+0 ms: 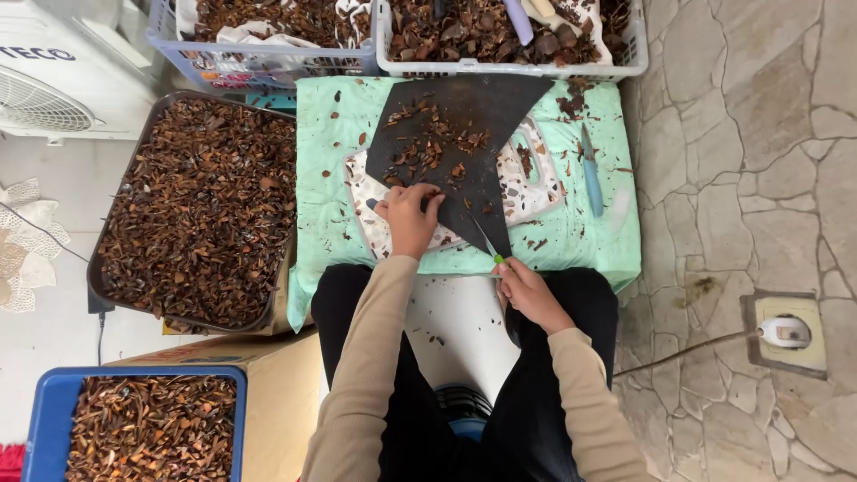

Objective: Cutting small pieces of bark using a hand knife on a cutting board.

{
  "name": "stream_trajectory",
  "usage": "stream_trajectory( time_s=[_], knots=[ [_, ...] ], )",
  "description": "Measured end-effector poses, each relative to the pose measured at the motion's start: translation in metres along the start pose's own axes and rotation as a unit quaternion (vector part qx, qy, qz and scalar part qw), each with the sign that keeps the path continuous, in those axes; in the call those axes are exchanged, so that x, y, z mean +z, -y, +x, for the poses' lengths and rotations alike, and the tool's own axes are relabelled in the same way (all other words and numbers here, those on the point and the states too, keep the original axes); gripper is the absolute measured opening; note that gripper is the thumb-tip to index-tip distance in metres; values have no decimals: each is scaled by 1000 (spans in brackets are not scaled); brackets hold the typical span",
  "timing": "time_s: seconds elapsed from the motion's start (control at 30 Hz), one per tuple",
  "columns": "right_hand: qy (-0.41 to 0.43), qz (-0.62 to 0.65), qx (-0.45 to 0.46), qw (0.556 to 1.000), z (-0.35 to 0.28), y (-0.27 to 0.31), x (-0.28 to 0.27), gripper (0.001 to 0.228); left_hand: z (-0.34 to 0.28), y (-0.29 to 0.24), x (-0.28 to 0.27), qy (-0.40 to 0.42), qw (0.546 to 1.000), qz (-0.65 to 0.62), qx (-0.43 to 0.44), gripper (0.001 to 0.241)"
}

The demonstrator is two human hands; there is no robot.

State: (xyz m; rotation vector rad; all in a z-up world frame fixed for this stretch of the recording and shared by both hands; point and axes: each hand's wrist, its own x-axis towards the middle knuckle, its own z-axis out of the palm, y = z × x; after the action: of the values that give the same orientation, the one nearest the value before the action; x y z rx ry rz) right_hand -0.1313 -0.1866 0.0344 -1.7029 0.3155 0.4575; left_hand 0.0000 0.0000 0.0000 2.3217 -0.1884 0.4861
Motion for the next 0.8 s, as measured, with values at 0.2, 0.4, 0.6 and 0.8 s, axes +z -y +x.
stream_trajectory(
  time_s=[0.2,0.4,0.6,0.8],
  knots=[
    [-22,-117,6,993,-2,1,6,32,0,-4,-6,29,999,-27,4,10],
    [-63,-113,-17,991,7,-9,6,36,4,-22,-32,42,995,-60,75,15],
    [-101,-123,-19,987,0,11,6,30,-3,3,-6,40,995,-4,96,17],
    [-142,-75,-41,986,5,1,-2,30,-6,-13,-16,82,987,-30,133,16]
  ],
)
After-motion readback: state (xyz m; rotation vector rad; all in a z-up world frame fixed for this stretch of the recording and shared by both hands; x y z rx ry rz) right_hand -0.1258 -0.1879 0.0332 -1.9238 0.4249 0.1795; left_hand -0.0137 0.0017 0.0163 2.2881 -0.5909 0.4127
